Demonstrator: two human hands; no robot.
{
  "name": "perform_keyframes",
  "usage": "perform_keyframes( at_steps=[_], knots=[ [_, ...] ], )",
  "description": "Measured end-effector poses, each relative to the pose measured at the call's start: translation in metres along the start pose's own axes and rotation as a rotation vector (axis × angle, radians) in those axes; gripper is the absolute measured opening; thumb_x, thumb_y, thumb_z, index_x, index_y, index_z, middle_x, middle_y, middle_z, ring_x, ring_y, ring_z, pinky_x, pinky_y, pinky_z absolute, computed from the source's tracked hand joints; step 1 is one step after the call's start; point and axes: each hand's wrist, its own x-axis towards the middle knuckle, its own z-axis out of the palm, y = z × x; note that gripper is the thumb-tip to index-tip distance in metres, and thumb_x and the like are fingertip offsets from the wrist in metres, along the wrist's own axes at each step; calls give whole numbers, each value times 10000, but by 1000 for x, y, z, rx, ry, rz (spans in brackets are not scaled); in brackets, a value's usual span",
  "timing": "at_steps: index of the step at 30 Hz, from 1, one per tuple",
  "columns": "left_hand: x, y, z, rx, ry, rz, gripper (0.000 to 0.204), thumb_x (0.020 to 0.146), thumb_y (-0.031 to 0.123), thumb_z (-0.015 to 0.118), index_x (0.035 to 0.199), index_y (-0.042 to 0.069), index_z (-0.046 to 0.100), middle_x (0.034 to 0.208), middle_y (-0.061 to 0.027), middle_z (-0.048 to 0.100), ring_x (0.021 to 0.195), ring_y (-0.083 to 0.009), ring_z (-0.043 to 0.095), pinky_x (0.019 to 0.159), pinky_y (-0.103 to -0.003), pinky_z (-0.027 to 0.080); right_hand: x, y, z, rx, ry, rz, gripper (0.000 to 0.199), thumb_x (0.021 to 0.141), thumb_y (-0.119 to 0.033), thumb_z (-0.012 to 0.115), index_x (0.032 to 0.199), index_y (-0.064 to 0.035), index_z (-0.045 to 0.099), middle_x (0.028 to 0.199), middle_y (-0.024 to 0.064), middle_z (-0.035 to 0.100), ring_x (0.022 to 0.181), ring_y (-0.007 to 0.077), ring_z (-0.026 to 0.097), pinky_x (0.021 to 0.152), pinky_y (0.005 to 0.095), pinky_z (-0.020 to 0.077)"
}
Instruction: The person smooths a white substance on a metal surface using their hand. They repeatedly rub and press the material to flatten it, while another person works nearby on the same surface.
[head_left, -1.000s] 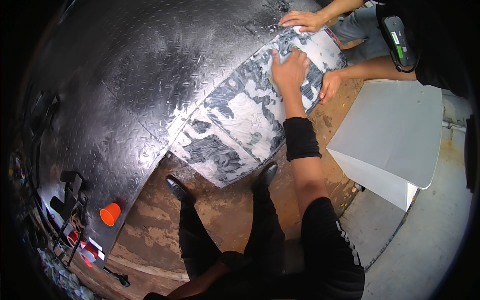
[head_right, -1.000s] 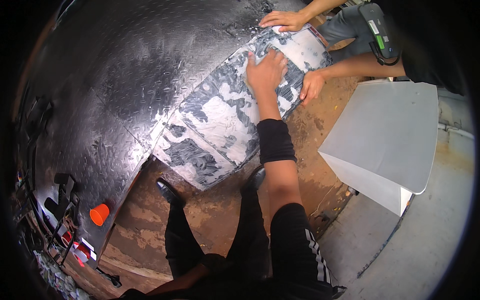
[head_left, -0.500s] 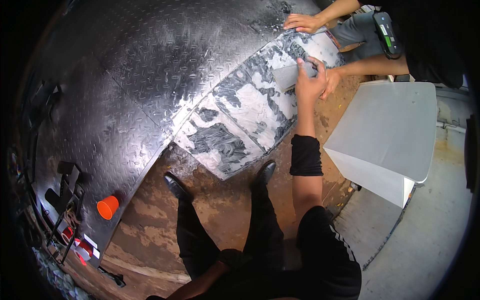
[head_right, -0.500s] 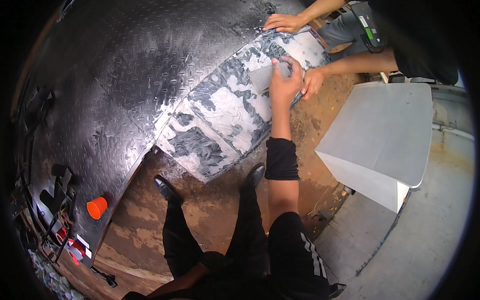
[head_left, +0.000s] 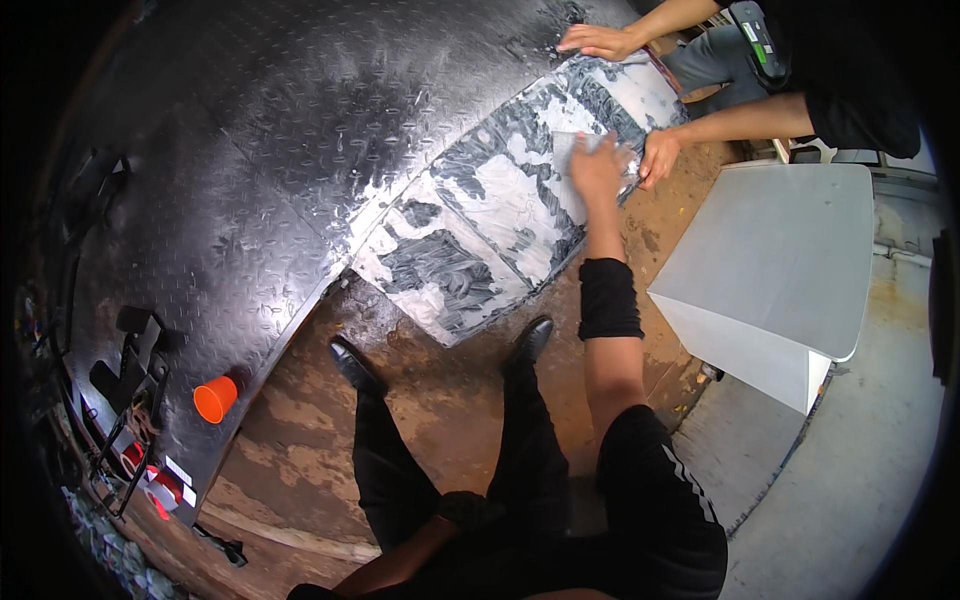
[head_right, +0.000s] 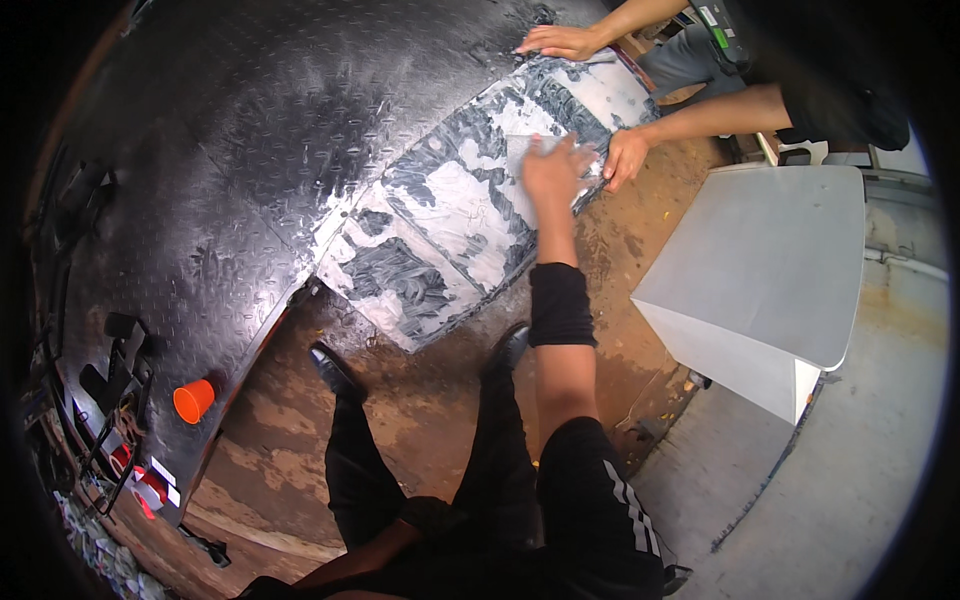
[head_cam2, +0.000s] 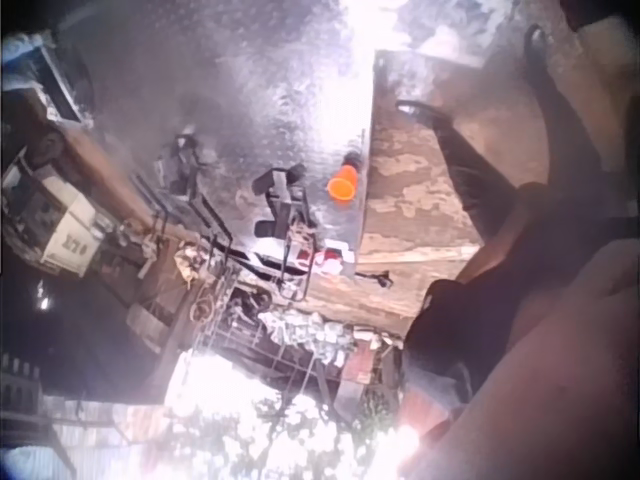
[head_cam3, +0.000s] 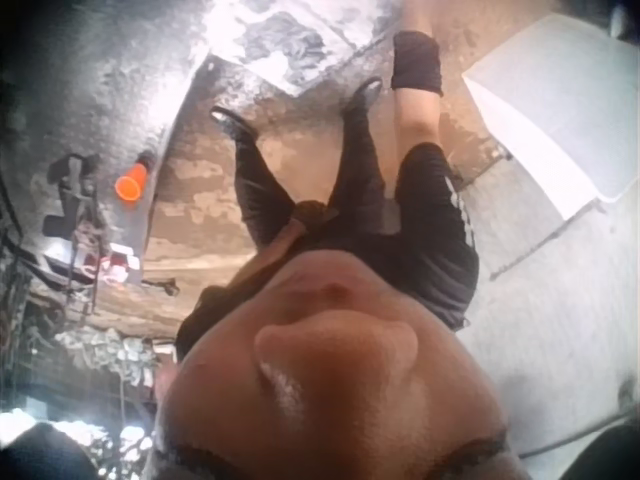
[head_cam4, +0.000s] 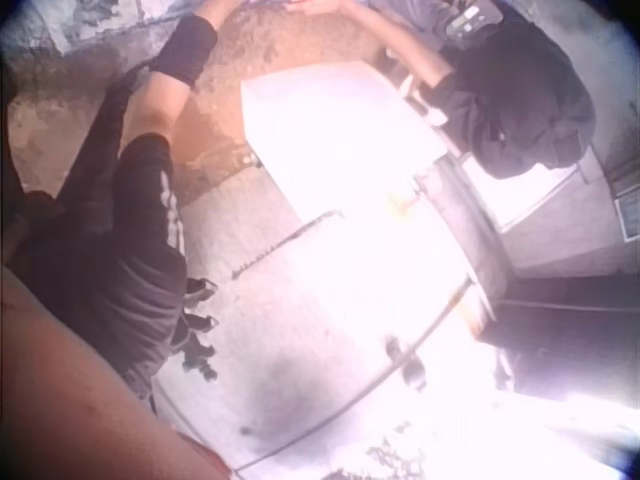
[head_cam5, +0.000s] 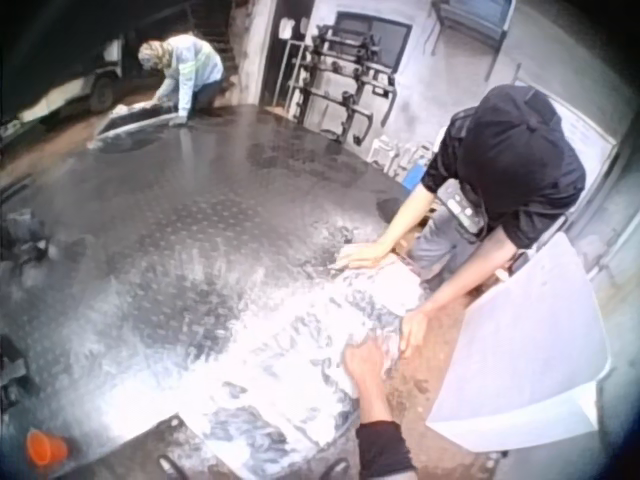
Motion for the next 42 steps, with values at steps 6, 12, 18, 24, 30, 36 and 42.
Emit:
perform_keyframes(
  at_steps=[6, 12, 18, 24, 30, 36, 42],
  knots=[
    [-4, 4, 4, 135, 56, 39, 516, 1023, 493, 378, 955, 123, 731, 900, -155, 724, 908, -330, 698, 787, -479, 537, -81, -60, 15, 117, -154, -482, 808, 966, -451, 420, 1546, 53, 169, 1629, 209, 177, 1529, 334, 106, 1225, 525, 33],
    [2, -4, -3, -300, -17, -171, 584, 1026, 527, 345, 992, 84, 723, 947, -161, 723, 942, -324, 691, 829, -461, 525, -146, -13, -28, 87, -378, -740, 796, 848, -204, 469, 1581, -82, 184, 1651, 123, 175, 1534, 327, 93, 1218, 554, 11],
    [4, 5, -26, -289, -129, -240, 681, 992, 608, 340, 1003, 55, 738, 1025, -165, 727, 1020, -336, 680, 918, -462, 495, -157, -14, -13, -37, -197, -654, 604, 1006, -295, 375, 1578, -151, 245, 1632, 63, 261, 1522, 313, 165, 1204, 593, 25],
    [-1, 5, -24, -203, -137, -157, 592, 1006, 549, 361, 1035, 89, 733, 980, -175, 726, 972, -338, 694, 857, -484, 523, -85, -64, 13, 7, -120, -792, 557, 1058, -369, 269, 1574, -161, 257, 1619, 49, 293, 1513, 273, 207, 1211, 578, 59],
    [1, -8, 17, -2, 332, 184, 340, 1019, 393, 439, 1043, 205, 721, 748, -114, 663, 646, -300, 656, 544, -482, 503, -135, -29, -1, 37, -286, -945, 548, 1061, -360, 235, 1569, -157, 263, 1620, 58, 283, 1503, 285, 233, 1224, 542, 61],
    [5, 14, -39, 152, -112, 93, 354, 1042, 330, 354, 1229, 252, 644, 880, -139, 708, 760, -314, 696, 657, -483, 554, -74, -51, 11, 49, -102, -798, 563, 1058, -352, 254, 1566, -109, 256, 1620, 96, 273, 1495, 295, 250, 1221, 546, 86],
    [2, -7, 5, -119, 48, 53, 421, 1032, 477, 375, 1141, 223, 693, 927, -118, 722, 844, -314, 703, 730, -496, 548, -132, -28, -6, 40, -276, -925, 581, 1059, -368, 223, 1571, -93, 237, 1621, 90, 271, 1504, 284, 233, 1224, 537, 84]
  ],
)
